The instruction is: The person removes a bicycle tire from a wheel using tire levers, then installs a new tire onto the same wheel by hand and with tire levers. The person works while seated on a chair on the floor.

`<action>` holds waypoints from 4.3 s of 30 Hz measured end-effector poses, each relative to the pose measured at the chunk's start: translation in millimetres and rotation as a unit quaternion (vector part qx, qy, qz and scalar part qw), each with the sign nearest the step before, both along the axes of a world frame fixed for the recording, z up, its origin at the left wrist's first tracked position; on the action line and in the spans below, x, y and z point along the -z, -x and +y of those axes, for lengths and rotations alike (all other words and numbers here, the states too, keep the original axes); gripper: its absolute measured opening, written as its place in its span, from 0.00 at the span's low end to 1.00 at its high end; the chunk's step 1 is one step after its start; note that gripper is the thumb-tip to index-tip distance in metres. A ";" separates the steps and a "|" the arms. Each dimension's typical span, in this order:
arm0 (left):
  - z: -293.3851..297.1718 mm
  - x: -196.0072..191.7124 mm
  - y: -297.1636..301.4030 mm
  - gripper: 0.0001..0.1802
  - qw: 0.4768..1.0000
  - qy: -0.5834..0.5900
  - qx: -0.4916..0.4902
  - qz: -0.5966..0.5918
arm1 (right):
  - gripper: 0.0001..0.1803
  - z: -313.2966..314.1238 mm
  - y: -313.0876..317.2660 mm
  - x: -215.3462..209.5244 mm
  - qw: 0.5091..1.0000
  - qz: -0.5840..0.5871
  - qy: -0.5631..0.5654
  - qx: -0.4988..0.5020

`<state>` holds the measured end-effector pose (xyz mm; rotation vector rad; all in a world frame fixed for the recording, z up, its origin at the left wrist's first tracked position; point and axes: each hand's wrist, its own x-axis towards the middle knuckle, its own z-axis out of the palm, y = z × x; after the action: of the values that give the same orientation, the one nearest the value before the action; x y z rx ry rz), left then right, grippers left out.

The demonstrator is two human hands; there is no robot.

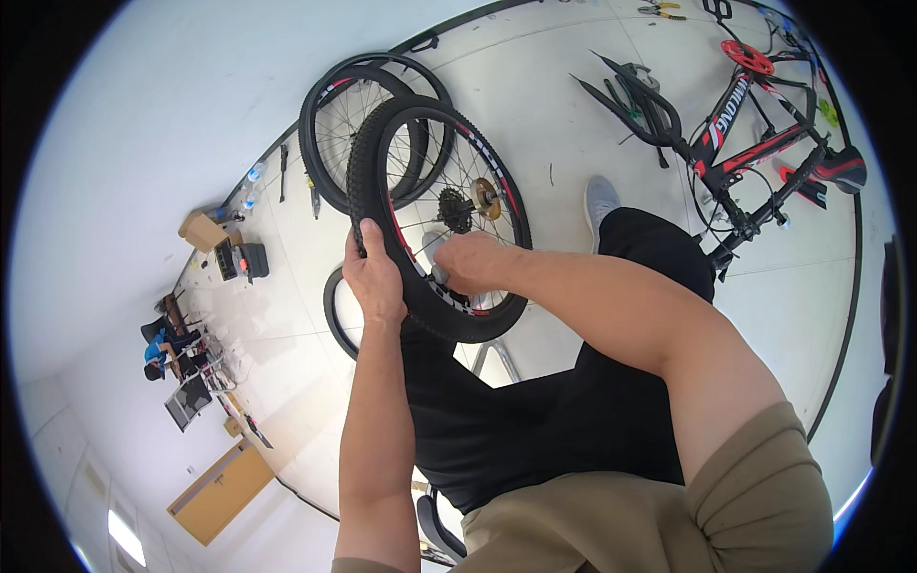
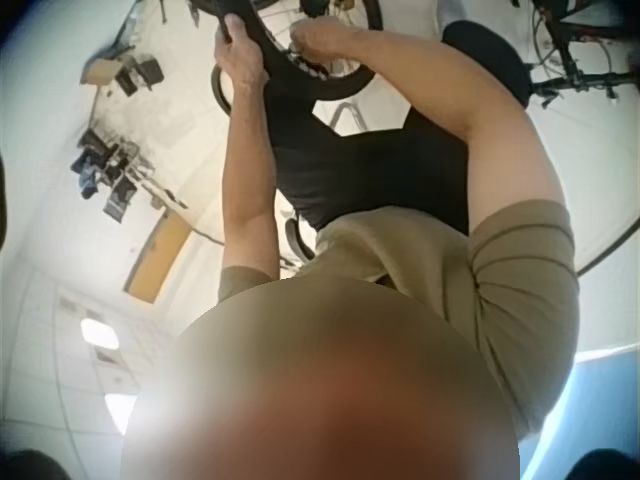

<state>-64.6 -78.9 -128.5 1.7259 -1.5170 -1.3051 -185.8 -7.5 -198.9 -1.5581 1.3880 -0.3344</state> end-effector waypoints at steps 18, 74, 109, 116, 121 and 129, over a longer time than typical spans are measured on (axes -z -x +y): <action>5.6 11.7 -9.5 0.25 0.997 0.034 -0.054 0.036 | 0.15 -13.4 -15.2 23.0 0.991 -0.055 -0.026 0.120; 103.8 15.5 -11.2 0.25 0.992 0.123 0.003 -0.030 | 0.17 -37.8 32.4 -1.3 0.974 -0.044 -0.075 0.209; -19.6 -17.9 22.4 0.26 0.989 -0.144 0.044 -0.017 | 0.13 -9.9 20.1 -9.8 0.996 0.005 0.078 0.047; 8.9 -10.1 12.3 0.22 0.999 -0.033 0.032 0.026 | 0.12 -0.7 17.4 -13.4 0.996 0.015 0.074 0.036; 18.3 4.7 -6.7 0.21 0.996 -0.064 0.030 0.056 | 0.11 0.7 15.2 -9.9 0.999 0.014 0.039 -0.009; -12.0 6.3 11.6 0.38 0.995 0.019 0.024 -0.095 | 0.12 -0.8 12.4 -14.3 0.999 0.026 -0.017 -0.011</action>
<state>-76.1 -90.9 -134.8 1.8420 -1.6871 -1.1546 -198.2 -8.4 -184.6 -1.5639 1.4089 -0.2574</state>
